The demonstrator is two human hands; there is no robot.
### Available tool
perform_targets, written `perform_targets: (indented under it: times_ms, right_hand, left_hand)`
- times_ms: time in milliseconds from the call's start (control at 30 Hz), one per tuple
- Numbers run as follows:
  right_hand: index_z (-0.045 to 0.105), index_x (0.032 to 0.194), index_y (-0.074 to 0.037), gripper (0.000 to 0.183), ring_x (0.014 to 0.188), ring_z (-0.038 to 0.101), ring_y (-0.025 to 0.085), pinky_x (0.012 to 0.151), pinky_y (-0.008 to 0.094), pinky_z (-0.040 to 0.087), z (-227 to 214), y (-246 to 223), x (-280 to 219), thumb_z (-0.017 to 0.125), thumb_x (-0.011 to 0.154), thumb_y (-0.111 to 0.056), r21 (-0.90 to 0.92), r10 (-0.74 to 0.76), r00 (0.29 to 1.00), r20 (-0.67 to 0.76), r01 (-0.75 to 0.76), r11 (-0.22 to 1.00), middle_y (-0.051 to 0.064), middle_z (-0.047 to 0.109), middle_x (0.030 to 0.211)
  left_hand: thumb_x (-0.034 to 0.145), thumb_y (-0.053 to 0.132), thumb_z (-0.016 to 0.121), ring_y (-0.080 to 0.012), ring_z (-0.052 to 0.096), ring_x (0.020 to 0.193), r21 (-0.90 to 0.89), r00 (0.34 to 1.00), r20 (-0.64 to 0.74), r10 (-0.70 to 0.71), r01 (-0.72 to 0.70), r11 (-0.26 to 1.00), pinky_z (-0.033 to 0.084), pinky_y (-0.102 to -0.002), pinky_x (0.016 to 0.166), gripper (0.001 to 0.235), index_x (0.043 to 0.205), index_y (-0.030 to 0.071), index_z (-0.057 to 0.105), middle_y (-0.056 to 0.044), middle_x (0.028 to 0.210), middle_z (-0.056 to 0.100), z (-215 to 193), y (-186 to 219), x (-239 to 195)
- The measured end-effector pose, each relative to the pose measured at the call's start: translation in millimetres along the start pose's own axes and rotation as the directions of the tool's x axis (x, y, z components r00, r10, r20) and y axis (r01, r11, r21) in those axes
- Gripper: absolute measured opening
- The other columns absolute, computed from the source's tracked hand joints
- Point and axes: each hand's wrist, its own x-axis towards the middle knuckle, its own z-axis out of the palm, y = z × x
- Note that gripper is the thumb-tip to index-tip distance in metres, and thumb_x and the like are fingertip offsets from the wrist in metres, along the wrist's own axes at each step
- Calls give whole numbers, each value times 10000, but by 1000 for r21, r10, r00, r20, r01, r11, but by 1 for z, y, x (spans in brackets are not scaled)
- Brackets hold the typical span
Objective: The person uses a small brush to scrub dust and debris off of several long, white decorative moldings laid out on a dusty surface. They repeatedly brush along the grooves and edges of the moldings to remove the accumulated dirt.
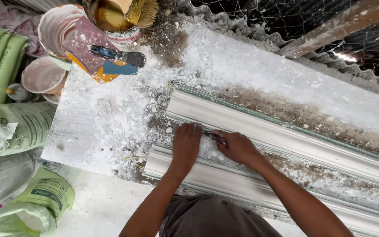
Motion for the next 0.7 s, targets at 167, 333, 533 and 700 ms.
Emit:
perform_targets:
  times_ms: [167,333,533,700]
  right_hand:
    - [538,1465,-260,522,744,726,330,741,478,574,15,-22,27,609,951,-312,41,-62,998,10,61,997,155,761,867]
    - [502,1482,-267,553,764,712,323,734,484,571,-11,-18,9,606,940,-292,36,-74,997,8,74,997,142,751,905]
    - [504,1472,-305,508,735,724,314,751,468,573,-11,-32,21,582,970,-321,-14,2,995,96,0,1000,105,760,907]
    - [519,1461,-204,523,759,709,329,730,479,566,12,-27,41,620,954,-280,49,-226,973,-48,228,972,135,761,884]
  left_hand:
    - [872,79,602,-341,589,1195,77,1000,11,-11,10,997,431,-507,1052,290,1143,35,696,-178,1225,684,-23,-33,11]
    - [879,67,596,-335,589,1191,-21,997,76,-35,37,999,426,-514,1089,285,1143,29,695,-170,1186,687,-25,-12,16]
    - [906,60,587,-355,577,1220,1,996,-1,-85,85,996,433,-498,1051,340,1227,-4,681,-216,1223,670,-14,-16,7]
    - [900,65,590,-367,583,1250,46,990,-47,-134,136,990,438,-499,1056,334,1214,-11,675,-222,1256,665,-32,-29,12]
